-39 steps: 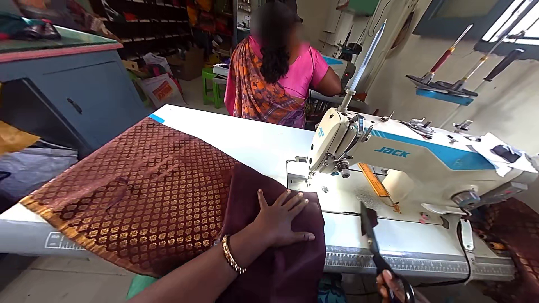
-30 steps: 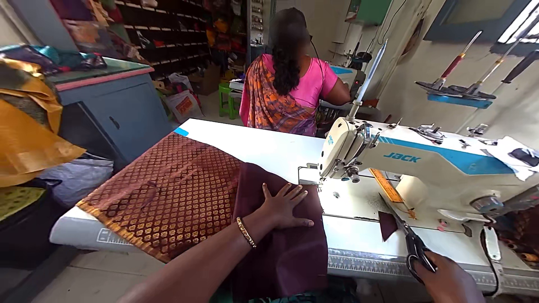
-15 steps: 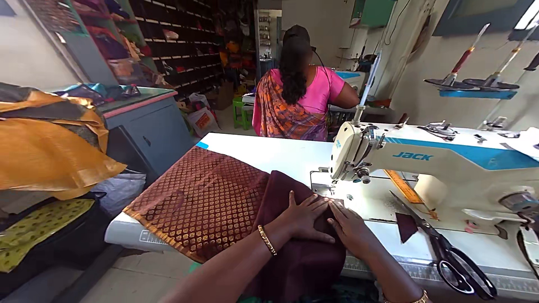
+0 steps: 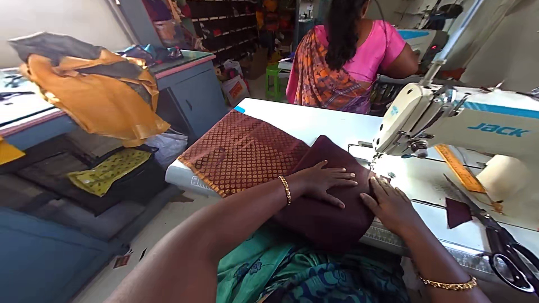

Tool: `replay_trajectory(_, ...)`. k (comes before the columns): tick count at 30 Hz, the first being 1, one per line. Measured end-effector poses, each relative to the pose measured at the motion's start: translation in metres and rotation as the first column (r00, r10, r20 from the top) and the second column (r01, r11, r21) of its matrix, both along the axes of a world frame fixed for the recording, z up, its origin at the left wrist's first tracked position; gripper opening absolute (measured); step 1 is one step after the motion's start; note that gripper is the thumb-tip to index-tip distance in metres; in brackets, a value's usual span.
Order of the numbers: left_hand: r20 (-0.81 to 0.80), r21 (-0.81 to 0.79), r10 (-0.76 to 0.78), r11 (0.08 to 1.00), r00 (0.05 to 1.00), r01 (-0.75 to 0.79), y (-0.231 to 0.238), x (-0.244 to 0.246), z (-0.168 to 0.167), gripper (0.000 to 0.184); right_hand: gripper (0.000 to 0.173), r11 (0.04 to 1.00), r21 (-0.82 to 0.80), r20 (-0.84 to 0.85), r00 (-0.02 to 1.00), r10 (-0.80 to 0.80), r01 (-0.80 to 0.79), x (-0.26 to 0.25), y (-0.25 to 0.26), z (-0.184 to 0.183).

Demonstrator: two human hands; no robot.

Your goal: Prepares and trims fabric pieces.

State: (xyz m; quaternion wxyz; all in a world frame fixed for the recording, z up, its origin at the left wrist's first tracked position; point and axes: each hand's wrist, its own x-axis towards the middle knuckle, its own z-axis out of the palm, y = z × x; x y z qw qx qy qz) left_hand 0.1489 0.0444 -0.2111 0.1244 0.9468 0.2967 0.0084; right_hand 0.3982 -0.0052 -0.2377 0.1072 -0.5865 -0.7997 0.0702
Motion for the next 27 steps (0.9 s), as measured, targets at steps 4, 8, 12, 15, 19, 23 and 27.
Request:
replay_trajectory(4,-0.058,0.034,0.086,0.996,0.995,-0.084,-0.026,-0.058,0.003,0.07,0.069,1.0,-0.002,-0.01,1.0,0.007,-0.007,0.001,0.001,0.001)
replay_trajectory(8,-0.072,0.054,0.147,0.988,0.986,-0.144,-0.065,-0.113,-0.004,0.087,0.07,0.999,0.022,-0.001,1.0,0.03,-0.03,0.004,0.005,-0.005)
replay_trajectory(12,-0.012,0.152,0.197,0.969,0.98,-0.193,-0.1,-0.157,-0.015,0.108,0.072,0.997,0.064,-0.024,0.999,0.04,-0.038,0.008,0.006,-0.01)
replay_trajectory(15,0.029,0.284,0.227,0.932,0.973,-0.226,-0.119,-0.164,-0.031,0.105,0.071,0.999,0.05,-0.036,0.999,0.022,-0.02,0.007,0.003,-0.008)
replay_trajectory(19,0.14,0.573,0.172,0.789,0.975,-0.222,-0.128,-0.129,-0.054,0.068,0.065,0.998,0.067,-0.093,0.995,0.02,-0.013,0.01,-0.001,-0.01)
replay_trajectory(23,0.212,0.737,0.092,0.638,0.973,-0.221,-0.125,-0.104,-0.071,0.05,0.074,0.997,0.049,-0.066,0.996,0.057,-0.054,0.016,-0.015,-0.007)
replay_trajectory(27,0.224,0.779,0.034,0.595,0.974,-0.199,-0.125,-0.106,-0.078,0.037,0.098,0.989,0.114,-0.03,0.995,0.095,-0.091,0.023,-0.038,-0.008)
